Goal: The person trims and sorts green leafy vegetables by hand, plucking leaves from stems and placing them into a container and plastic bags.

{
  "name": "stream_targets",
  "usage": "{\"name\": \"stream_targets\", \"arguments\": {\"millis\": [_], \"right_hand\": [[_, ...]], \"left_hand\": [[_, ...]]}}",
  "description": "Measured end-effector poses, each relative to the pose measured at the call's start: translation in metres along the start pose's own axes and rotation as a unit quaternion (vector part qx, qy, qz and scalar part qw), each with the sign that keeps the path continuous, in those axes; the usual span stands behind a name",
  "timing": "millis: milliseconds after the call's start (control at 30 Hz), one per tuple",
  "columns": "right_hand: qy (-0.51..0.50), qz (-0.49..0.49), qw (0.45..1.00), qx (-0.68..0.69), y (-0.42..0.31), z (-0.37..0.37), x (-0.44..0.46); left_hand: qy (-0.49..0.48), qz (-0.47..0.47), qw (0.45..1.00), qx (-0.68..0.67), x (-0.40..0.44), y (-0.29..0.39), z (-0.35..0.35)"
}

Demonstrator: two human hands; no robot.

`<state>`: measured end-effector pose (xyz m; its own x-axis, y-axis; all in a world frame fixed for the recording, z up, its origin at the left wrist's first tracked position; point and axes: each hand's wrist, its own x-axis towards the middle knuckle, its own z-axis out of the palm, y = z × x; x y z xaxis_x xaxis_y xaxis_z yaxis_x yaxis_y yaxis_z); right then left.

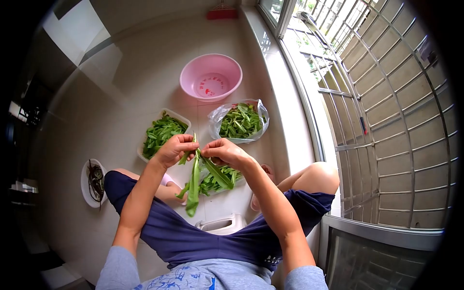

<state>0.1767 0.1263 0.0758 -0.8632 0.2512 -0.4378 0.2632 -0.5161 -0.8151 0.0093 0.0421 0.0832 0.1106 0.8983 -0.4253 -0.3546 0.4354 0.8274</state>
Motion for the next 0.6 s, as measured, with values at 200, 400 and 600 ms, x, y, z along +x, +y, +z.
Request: {"name": "stream_targets", "arguments": {"millis": [200,400,600], "right_hand": [[0.049,0.003,0.996,-0.068,-0.002,0.002,0.001],[0.163,-0.034,0.982,0.092,0.008,-0.002,0.008],[0.124,-0.062,0.990,0.034,-0.002,-0.003,-0.003]], "left_hand": [[0.025,0.010,1.000,0.003,0.000,-0.001,0.002],[0.064,0.030,0.997,-0.025,0.003,-0.003,0.005],[0.083,0.037,0.995,-0.045,0.004,-0.004,0.001]]}}
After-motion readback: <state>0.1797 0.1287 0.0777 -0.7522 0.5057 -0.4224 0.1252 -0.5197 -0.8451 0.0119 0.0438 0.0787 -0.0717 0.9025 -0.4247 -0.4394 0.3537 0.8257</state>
